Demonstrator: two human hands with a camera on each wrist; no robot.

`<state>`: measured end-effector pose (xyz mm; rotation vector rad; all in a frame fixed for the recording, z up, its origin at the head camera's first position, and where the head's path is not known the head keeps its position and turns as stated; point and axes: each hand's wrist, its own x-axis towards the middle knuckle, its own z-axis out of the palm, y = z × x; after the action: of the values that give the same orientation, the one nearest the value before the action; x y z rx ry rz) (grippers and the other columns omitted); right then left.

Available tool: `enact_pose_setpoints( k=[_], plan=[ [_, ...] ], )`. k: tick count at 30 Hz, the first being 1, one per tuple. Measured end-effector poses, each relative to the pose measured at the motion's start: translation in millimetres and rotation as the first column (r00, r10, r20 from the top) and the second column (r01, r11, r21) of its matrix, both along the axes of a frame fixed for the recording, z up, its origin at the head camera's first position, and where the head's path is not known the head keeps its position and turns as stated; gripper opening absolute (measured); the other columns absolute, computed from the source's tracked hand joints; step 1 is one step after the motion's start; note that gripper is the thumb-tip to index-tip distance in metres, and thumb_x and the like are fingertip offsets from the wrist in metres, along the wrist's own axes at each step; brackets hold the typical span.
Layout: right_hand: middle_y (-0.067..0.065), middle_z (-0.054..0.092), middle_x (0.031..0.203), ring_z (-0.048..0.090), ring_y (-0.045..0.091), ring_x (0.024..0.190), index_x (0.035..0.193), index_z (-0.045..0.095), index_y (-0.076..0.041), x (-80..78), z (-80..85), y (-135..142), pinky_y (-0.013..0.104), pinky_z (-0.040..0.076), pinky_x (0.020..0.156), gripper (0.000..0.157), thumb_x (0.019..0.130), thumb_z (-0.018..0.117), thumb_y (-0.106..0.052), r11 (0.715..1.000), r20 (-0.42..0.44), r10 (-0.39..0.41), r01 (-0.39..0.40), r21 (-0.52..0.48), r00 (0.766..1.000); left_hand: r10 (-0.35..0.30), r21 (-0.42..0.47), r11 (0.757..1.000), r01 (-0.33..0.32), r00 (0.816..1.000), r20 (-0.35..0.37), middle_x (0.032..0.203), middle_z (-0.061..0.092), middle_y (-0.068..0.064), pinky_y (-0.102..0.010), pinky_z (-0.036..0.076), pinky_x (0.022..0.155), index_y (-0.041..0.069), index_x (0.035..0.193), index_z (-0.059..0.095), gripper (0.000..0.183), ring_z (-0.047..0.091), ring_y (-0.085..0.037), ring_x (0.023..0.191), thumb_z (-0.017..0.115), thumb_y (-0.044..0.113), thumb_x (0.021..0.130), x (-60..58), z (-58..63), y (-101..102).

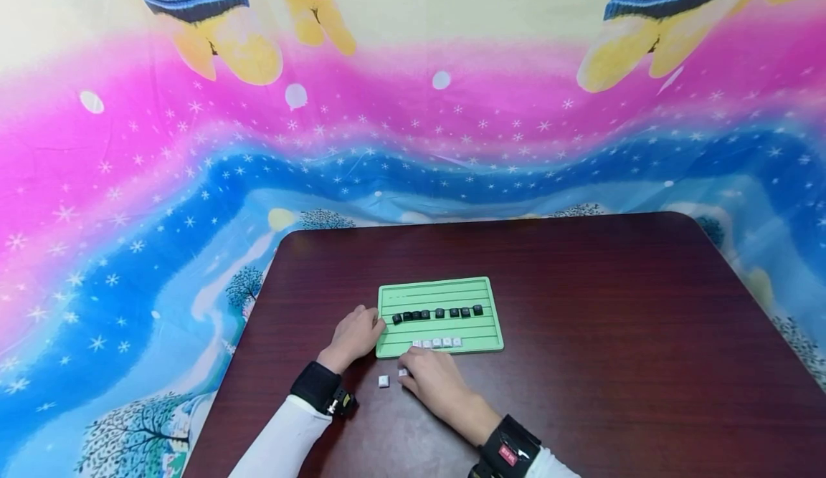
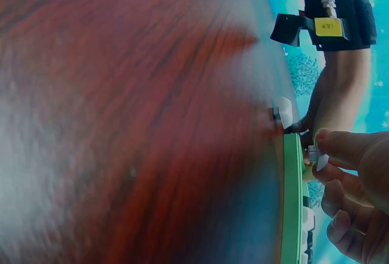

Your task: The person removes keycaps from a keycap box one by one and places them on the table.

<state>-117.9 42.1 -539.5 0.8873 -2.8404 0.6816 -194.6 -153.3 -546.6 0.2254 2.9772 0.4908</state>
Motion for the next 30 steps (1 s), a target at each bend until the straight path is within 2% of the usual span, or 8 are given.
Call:
enact_pose_setpoints(
  k=[7, 19, 30],
  plan=[
    [-0.007, 0.071, 0.089, 0.066, 0.009, 0.078, 0.094, 0.074, -0.019, 1.9, -2.0, -7, 0.028, 0.052, 0.067, 0.01, 0.087, 0.078, -0.024, 0.999, 0.005, 0.031, -0.031, -0.007, 1.0, 0.007, -0.006, 1.0, -0.007, 1.0, -0.009, 0.073, 0.046, -0.004, -0.032, 0.033, 0.058, 0.014, 0.07, 0.048, 0.034, 0.042, -0.02, 0.063, 0.049, 0.026, 0.102, -1.1, -0.6, 0],
    [-0.01, 0.067, 0.084, 0.062, 0.006, 0.071, 0.09, 0.073, -0.021, 3.7, -7.6, -14, 0.025, 0.046, 0.06, 0.008, 0.085, 0.078, -0.025, 0.999, 0.012, 0.042, -0.042, -0.006, 0.999, 0.016, 0.003, 1.0, -0.016, 1.0, -0.015, 0.071, 0.046, -0.004, -0.033, 0.035, 0.058, 0.014, 0.068, 0.047, 0.035, 0.043, -0.02, 0.063, 0.05, 0.026, 0.101, -1.3, -1.9, 1],
    [-0.011, 0.064, 0.081, 0.057, 0.003, 0.068, 0.087, 0.072, -0.02, 3.0, -7.4, -15, 0.024, 0.043, 0.059, 0.006, 0.087, 0.077, -0.024, 0.999, 0.044, 0.054, -0.053, -0.008, 0.998, 0.016, -0.005, 1.0, -0.016, 1.0, -0.012, 0.072, 0.047, -0.004, -0.034, 0.035, 0.057, 0.014, 0.068, 0.047, 0.034, 0.044, -0.02, 0.063, 0.049, 0.025, 0.1, -1.7, -1.7, 1]
  ],
)
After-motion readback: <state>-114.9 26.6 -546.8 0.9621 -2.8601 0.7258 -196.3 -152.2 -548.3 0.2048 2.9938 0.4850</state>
